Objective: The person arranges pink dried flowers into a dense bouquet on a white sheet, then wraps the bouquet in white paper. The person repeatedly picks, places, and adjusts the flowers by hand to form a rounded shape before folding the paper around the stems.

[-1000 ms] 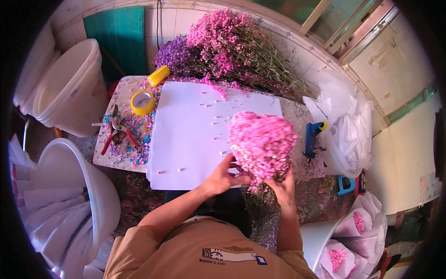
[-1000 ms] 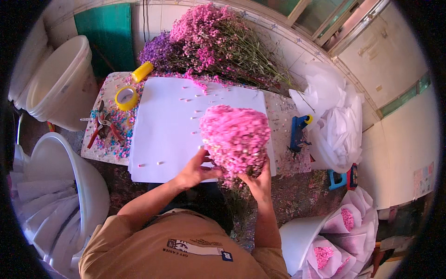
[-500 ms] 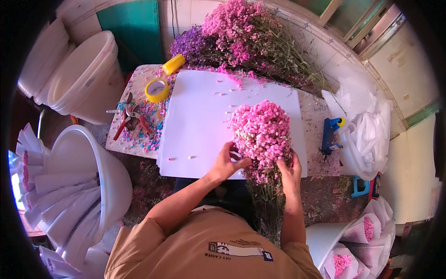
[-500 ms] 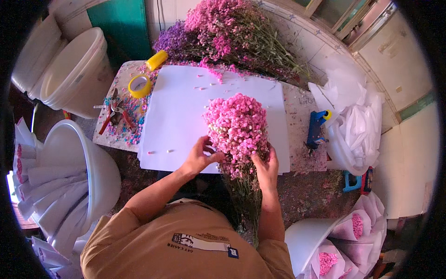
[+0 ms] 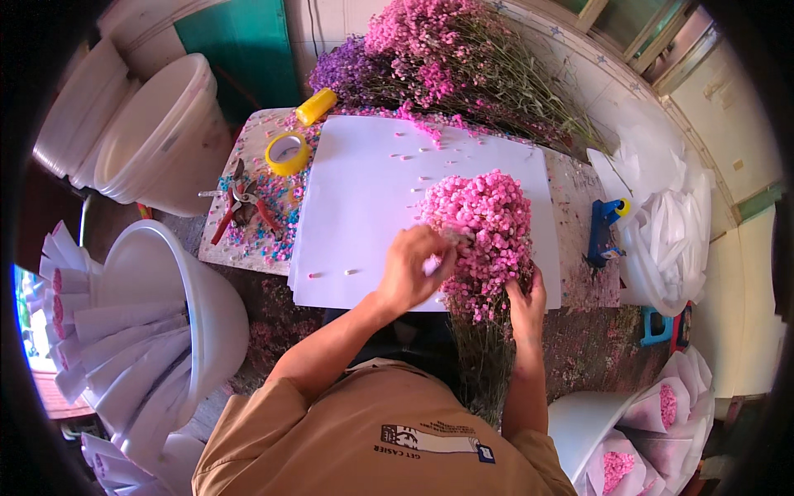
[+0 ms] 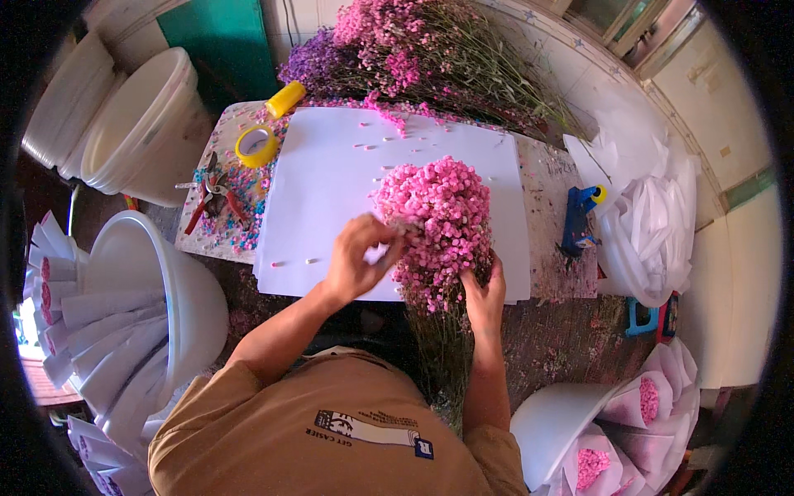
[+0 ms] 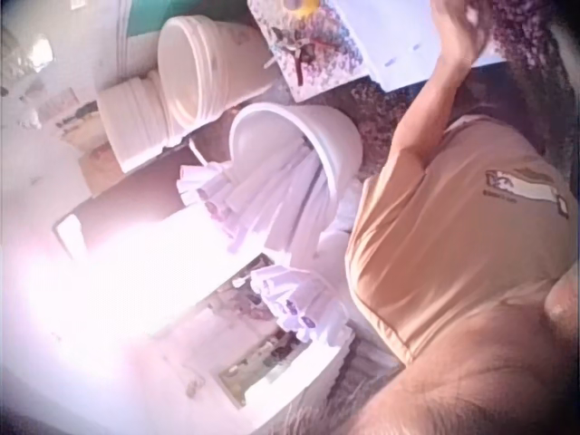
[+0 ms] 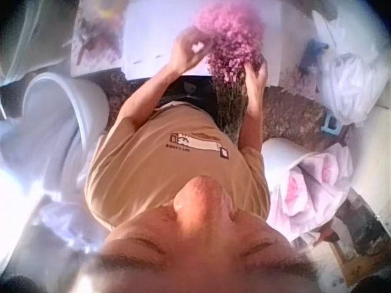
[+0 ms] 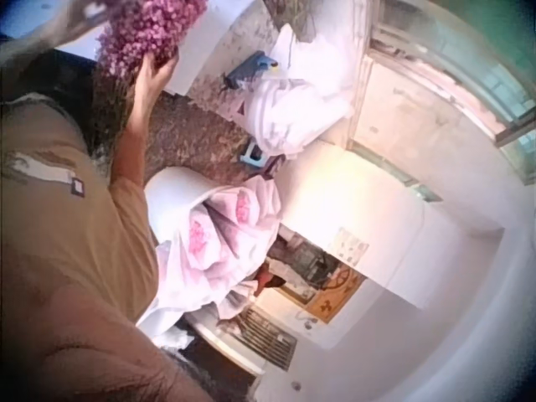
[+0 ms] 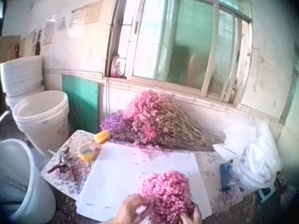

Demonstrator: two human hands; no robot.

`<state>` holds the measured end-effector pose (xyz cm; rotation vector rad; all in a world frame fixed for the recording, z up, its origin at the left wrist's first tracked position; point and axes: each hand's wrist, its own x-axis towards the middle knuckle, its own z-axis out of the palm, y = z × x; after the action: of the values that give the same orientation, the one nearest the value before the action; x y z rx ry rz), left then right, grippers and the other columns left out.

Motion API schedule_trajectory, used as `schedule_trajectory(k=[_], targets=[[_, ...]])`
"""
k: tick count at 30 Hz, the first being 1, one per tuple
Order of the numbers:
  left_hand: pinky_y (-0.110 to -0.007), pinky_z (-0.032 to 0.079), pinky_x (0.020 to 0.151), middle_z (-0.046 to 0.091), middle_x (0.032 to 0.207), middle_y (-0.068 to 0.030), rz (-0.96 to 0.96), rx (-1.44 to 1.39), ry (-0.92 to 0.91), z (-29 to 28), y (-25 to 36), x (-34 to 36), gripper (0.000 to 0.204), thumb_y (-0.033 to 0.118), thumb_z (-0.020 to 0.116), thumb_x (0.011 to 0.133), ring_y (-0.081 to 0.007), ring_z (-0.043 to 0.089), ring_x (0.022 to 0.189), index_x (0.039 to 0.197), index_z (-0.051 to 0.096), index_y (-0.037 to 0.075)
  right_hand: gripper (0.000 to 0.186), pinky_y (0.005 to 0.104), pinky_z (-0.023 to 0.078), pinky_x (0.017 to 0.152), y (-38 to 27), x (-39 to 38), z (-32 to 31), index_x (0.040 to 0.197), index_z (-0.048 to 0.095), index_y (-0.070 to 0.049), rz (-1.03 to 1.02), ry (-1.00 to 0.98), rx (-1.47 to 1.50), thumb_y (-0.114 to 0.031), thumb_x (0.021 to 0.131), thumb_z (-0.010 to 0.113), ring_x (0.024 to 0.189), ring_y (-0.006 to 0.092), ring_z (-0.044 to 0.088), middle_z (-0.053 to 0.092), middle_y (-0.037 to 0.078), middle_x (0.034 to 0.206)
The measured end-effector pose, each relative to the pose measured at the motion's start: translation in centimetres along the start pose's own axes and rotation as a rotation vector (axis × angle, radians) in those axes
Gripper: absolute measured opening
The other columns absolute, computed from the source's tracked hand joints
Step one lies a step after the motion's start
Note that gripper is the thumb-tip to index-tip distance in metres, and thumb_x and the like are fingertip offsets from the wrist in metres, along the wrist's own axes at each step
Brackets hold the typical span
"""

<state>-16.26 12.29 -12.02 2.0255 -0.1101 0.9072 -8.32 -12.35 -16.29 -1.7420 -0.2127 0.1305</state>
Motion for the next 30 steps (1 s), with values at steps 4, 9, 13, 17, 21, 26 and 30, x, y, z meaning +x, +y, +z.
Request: schedule_trajectory(k=[4,9,13,17,21,26,30], targets=[[-0.035,0.049,0.076,0.067,0.089,-0.0073,0.023,-0.198,-0.152,-3.2,1.8,-3.2,0.018,-0.003,0.074,0.082,-0.0204,0.064,0.082,0.096,0.068,0.005,0.06,0.0423,0.044,0.11,0.3,-0.1,-0.3,0.147,0.047,0.002,-0.002,-0.03,-0.062,-0.019,0.097,0.073,0.13,0.0269,0.056,0.06,0.016,0.138],[-0.029,0.05,0.074,0.065,0.103,-0.0056,-0.563,-0.244,-0.101,-1.5,-1.5,-1.2,0.026,0.012,0.071,0.094,-0.0126,0.059,0.084,0.117,0.066,0.001,0.065,0.0392,0.045,0.11,-1.0,-0.5,0.7,0.151,0.042,0.003,-0.001,-0.035,-0.046,-0.017,0.097,0.073,0.132,0.0255,0.053,0.054,0.016,0.145],[-0.035,0.05,0.072,0.063,0.096,-0.0109,-0.435,-0.106,-0.124,-0.1,-2.0,0.9,0.028,0.018,0.08,0.087,-0.0225,0.06,0.079,0.105,0.071,-0.002,0.06,0.039,0.043,0.11,-1.1,-0.6,1.0,0.149,0.047,0.0,-0.043,-0.018,-0.085,-0.015,0.097,0.072,0.129,0.0243,0.055,0.058,0.013,0.141],[-0.041,0.045,0.071,0.061,0.087,-0.0088,0.097,0.047,-0.118,-2.1,0.7,-0.5,0.013,0.005,0.076,0.078,-0.0287,0.058,0.075,0.089,0.071,0.003,0.056,0.039,0.042,0.11,-0.2,-0.5,0.1,0.148,0.048,0.0,-0.05,-0.026,-0.123,-0.014,0.097,0.07,0.128,0.0243,0.056,0.061,0.012,0.139],[-0.039,0.044,0.071,0.061,0.089,-0.0092,0.285,0.072,-0.072,-6.7,1.9,-3.2,0.027,-0.006,0.071,0.068,-0.0285,0.057,0.076,0.091,0.067,0.007,0.063,0.042,0.041,0.112,0.3,-0.3,-0.2,0.149,0.046,0.001,0.004,-0.036,-0.105,-0.022,0.097,0.074,0.133,0.0272,0.053,0.058,0.015,0.142],[-0.028,0.047,0.076,0.063,0.091,-0.0036,-0.705,-0.655,0.284,-8.8,-4.6,-4.0,0.01,-0.002,0.058,0.098,-0.0171,0.06,0.085,0.091,0.058,0.005,0.069,0.0435,0.041,0.113,0.0,-0.2,0.3,0.152,0.043,0.0,-0.009,-0.046,-0.132,-0.028,0.097,0.075,0.136,0.0282,0.05,0.052,0.018,0.148],[-0.035,0.055,0.076,0.066,0.1,-0.0137,-0.875,-1.06,0.337,-9.1,-4.5,-2.5,0.013,-0.001,0.057,0.096,-0.0248,0.068,0.09,0.106,0.056,0.007,0.061,0.041,0.039,0.113,0.0,-0.4,0.5,0.149,0.048,-0.001,-0.056,-0.011,-0.146,-0.022,0.098,0.073,0.133,0.0266,0.052,0.058,0.013,0.144]])
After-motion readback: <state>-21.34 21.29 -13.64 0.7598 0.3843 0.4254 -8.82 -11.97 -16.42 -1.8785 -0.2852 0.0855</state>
